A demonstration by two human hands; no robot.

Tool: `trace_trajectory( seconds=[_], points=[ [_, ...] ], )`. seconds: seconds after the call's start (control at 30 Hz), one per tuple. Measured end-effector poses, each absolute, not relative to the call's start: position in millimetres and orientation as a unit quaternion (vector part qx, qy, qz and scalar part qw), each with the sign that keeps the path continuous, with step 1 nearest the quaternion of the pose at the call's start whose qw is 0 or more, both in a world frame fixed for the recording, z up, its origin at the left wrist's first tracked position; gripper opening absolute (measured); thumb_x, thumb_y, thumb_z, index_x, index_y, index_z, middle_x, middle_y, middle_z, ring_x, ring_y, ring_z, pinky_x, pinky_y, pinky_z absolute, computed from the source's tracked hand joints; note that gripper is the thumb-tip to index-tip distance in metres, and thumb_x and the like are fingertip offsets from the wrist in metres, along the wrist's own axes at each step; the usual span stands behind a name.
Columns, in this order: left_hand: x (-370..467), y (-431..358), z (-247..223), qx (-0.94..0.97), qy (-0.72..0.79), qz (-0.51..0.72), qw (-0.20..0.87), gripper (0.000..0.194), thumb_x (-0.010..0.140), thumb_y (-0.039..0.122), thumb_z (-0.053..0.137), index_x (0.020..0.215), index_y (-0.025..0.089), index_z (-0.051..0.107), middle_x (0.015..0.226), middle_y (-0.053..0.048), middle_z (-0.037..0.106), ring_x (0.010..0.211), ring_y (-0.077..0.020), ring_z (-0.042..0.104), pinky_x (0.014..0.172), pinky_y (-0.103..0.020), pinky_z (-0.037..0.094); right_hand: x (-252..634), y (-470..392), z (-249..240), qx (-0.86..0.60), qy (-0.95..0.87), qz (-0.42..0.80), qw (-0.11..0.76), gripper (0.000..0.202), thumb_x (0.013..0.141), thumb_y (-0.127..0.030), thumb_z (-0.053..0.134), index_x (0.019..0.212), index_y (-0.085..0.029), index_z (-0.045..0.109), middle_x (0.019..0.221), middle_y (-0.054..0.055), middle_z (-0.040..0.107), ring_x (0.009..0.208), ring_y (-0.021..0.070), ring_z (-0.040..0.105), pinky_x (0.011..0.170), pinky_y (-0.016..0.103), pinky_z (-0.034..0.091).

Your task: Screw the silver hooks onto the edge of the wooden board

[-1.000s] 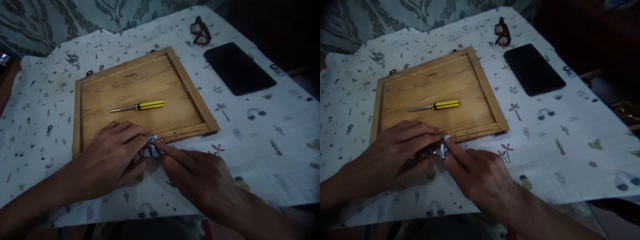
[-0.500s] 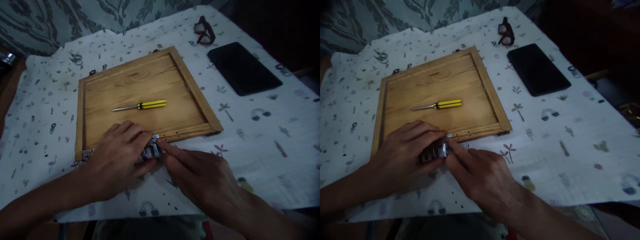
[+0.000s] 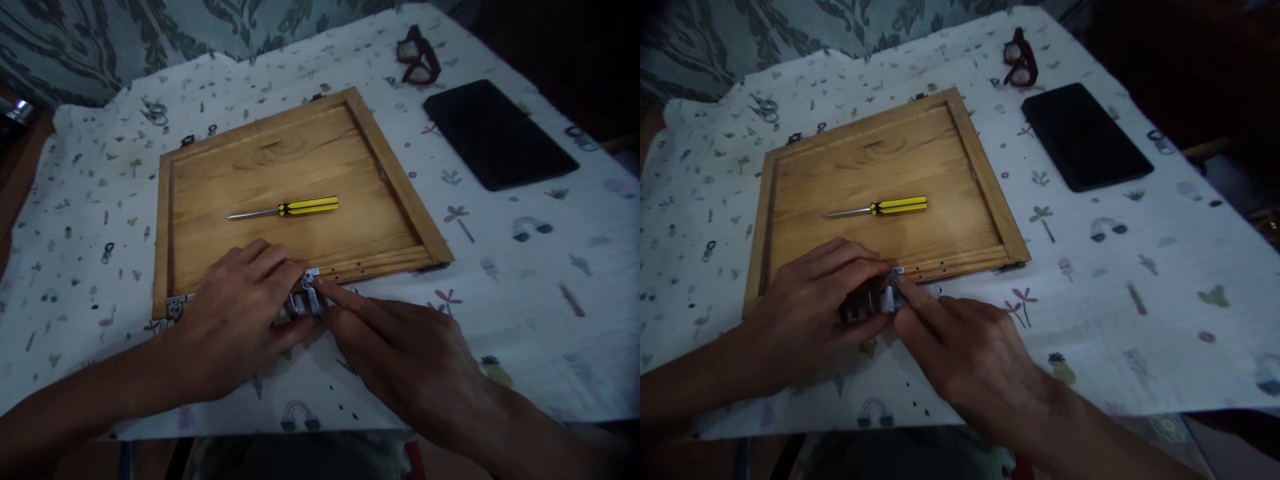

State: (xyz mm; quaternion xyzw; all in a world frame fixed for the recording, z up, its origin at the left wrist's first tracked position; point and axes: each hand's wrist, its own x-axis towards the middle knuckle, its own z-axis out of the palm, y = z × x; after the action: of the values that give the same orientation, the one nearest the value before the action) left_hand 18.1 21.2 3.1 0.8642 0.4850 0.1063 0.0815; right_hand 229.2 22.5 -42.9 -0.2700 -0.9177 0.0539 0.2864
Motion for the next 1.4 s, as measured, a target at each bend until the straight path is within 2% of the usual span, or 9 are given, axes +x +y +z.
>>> trace_trajectory(
  seconds=[0.17, 0.47, 0.77, 1.1, 1.4],
  points=[
    [17.3, 20.5, 1.1, 0.857, 0.485, 0.130, 0.112, 0.022, 0.090, 0.033, 0.063, 0.099, 0.013, 0.067, 0.104, -0.010, 0.071, 0.095, -0.0272, 0.065, 0.077, -0.048, 0.057, 227.9, 21.7, -42.9, -0.281, -0.909, 0.070, 0.300, 0.020, 0.094, -0.002, 0.045, 0.089, -0.016, 0.058, 0.115, 0.015, 0.075, 0.070, 0.0143, 0.070, 0.061, 0.028, 0.055],
    [18.9, 21.4, -0.1, 0.852, 0.494, 0.136, 0.108, 0.022, 0.087, 0.031, 0.065, 0.097, 0.012, 0.068, 0.099, -0.010, 0.070, 0.091, -0.0281, 0.064, 0.073, -0.047, 0.057, 229.3, 22.4, -43.8, -0.269, -0.916, 0.067, 0.291, 0.020, 0.094, 0.000, 0.044, 0.094, -0.014, 0.059, 0.117, 0.017, 0.074, 0.072, 0.0153, 0.071, 0.061, 0.029, 0.056],
    [16.9, 19.2, -1.3, 0.851, 0.494, 0.137, 0.112, 0.021, 0.089, 0.034, 0.064, 0.095, 0.014, 0.066, 0.100, -0.009, 0.070, 0.092, -0.0257, 0.063, 0.076, -0.044, 0.055, 227.8, 22.2, -44.5, -0.276, -0.913, 0.065, 0.293, 0.021, 0.096, -0.004, 0.044, 0.092, -0.017, 0.060, 0.119, 0.013, 0.074, 0.070, 0.0131, 0.069, 0.061, 0.027, 0.057],
    [17.0, 17.4, -1.7, 0.848, 0.493, 0.150, 0.122, 0.024, 0.088, 0.034, 0.067, 0.098, 0.012, 0.067, 0.099, -0.009, 0.069, 0.092, -0.0271, 0.063, 0.074, -0.047, 0.055, 228.4, 20.6, -46.6, -0.286, -0.907, 0.095, 0.295, 0.023, 0.094, -0.003, 0.048, 0.089, -0.014, 0.066, 0.119, 0.014, 0.075, 0.072, 0.0156, 0.071, 0.062, 0.030, 0.059],
    [17.5, 17.7, -1.4, 0.846, 0.500, 0.135, 0.128, 0.023, 0.089, 0.034, 0.066, 0.100, 0.014, 0.067, 0.103, -0.008, 0.069, 0.095, -0.0260, 0.062, 0.077, -0.046, 0.054, 227.7, 20.2, -47.2, -0.294, -0.901, 0.100, 0.302, 0.023, 0.094, -0.003, 0.049, 0.089, -0.016, 0.066, 0.123, 0.010, 0.074, 0.074, 0.0142, 0.072, 0.064, 0.027, 0.060]
  ],
)
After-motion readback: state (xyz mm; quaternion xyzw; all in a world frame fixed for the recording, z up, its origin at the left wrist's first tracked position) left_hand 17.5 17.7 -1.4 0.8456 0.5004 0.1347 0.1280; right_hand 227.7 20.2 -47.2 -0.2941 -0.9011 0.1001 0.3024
